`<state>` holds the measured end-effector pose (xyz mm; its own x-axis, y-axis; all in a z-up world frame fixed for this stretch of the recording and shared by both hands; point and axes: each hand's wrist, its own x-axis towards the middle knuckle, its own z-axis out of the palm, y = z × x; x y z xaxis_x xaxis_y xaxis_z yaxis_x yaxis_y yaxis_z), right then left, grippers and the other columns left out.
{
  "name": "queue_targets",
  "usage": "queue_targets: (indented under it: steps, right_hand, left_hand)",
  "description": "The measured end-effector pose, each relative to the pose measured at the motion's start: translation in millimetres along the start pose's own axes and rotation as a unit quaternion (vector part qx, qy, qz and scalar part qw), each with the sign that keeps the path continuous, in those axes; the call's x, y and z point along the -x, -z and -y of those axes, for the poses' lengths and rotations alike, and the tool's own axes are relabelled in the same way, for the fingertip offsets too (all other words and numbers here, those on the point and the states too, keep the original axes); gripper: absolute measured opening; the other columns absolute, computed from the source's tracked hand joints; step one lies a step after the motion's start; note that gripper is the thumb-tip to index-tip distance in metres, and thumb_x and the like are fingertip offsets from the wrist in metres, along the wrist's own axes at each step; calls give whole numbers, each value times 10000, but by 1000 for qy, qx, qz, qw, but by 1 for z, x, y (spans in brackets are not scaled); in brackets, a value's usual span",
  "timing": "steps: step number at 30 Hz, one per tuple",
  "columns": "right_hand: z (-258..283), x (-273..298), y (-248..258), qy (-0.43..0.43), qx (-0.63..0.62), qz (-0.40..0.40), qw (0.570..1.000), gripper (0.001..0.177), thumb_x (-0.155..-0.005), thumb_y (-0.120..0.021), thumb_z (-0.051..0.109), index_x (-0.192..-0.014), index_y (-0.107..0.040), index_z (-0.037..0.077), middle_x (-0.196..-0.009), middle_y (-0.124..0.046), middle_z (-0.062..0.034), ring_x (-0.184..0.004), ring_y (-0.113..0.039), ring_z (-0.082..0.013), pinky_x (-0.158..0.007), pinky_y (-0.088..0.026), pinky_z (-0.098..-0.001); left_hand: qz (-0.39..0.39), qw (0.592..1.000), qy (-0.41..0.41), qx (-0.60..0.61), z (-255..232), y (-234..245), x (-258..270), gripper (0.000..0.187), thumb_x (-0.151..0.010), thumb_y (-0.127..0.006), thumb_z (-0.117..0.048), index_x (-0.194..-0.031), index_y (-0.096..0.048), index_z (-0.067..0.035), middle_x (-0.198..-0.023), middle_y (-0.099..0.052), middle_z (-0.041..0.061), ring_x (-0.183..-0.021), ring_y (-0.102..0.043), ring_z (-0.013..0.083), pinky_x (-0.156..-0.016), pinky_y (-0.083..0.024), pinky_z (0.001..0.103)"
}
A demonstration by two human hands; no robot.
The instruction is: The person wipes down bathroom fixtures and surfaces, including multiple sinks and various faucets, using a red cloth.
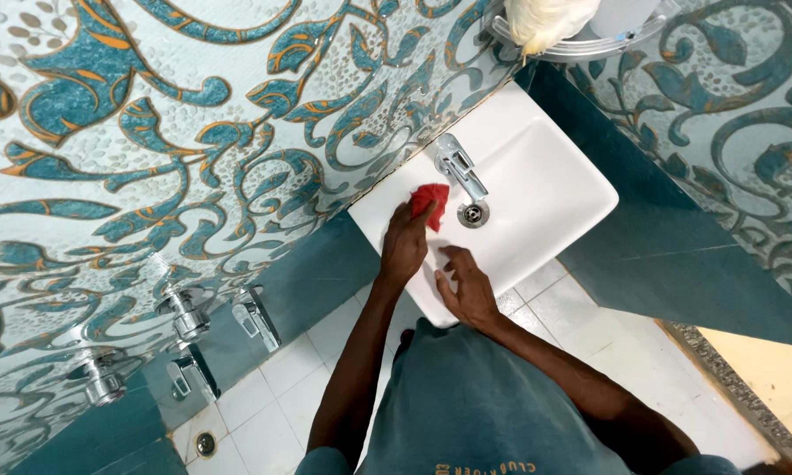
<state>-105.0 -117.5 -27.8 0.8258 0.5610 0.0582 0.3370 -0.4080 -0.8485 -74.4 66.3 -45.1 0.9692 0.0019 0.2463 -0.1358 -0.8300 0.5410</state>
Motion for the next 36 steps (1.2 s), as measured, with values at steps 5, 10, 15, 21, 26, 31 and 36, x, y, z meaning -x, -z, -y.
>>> queue_targets:
  steps: [5, 10, 15, 21, 26, 31, 36]
  right_hand:
    - [8, -14, 5, 33, -132, -126, 983, 680, -914, -624, 77, -1509, -334, -79, -1344, -494, -277, -1115, -604, -331, -819, -577, -386]
    - [2, -22, 0, -102, -53, 64, 991, 485, -900, -680, 114, -1365, -564, 43, -1135, -664, -165, -975, -684, -294, -838, -557, -401]
    - [-20, -17, -18, -40, 104, 108, 988, 228, -907, -673, 110, -1133, -691, 85, -1057, -674, -118, -1002, -662, -308, -830, -554, -421]
    - [-93, -40, 21, -52, 349, 140, 925, 260, -881, -625, 96, -1095, -745, 183, -1125, -658, -101, -1037, -657, -291, -865, -560, -409]
    - [-149, -53, 111, -60, 481, -49, 873, 198, -923, -630, 110, -1055, -777, 100, -1098, -691, -151, -1004, -632, -329, -830, -519, -449]
    - [-144, -49, 91, -37, 485, -2, 874, 227, -889, -635, 70, -1059, -780, 109, -1108, -690, -138, -1058, -617, -344, -863, -536, -451]
    - [-89, -33, 23, -27, 346, 129, 929, 274, -801, -705, 116, -1069, -758, 114, -1078, -681, -119, -1062, -604, -339, -900, -536, -472]
  left_hand:
    - [54, 985, 12, 166, -51, 40, 28, 598, -995, -506, -72, -1580, -386, -80, -1298, -648, 300, -1075, -625, 456, -903, -503, 488]
    - [83, 994, 47, 61, -48, 42, 52, 631, -1017, -568, -160, -1573, -350, 44, -951, -709, 186, -856, -671, 352, -921, -504, 471]
    - [-40, 996, 81, 22, -28, 24, 65, 454, -1013, -624, -193, -1401, -552, 32, -972, -682, 168, -901, -656, 328, -867, -518, 446]
    - [-86, 993, 76, -14, -13, 1, 53, 380, -1001, -648, -192, -1318, -619, 17, -971, -692, 147, -920, -660, 290, -965, -464, 460]
    - [-78, 993, 86, 3, -7, -1, 55, 369, -995, -646, -190, -1303, -635, 12, -977, -698, 131, -932, -670, 246, -994, -423, 434]
    - [-80, 993, 81, 8, -6, 3, 55, 371, -973, -646, -174, -1292, -636, 16, -976, -682, 125, -934, -665, 252, -975, -430, 436]
    - [-78, 993, 87, 18, -8, 9, 52, 349, -971, -644, -164, -1273, -641, 12, -961, -682, 125, -917, -665, 258, -966, -434, 435]
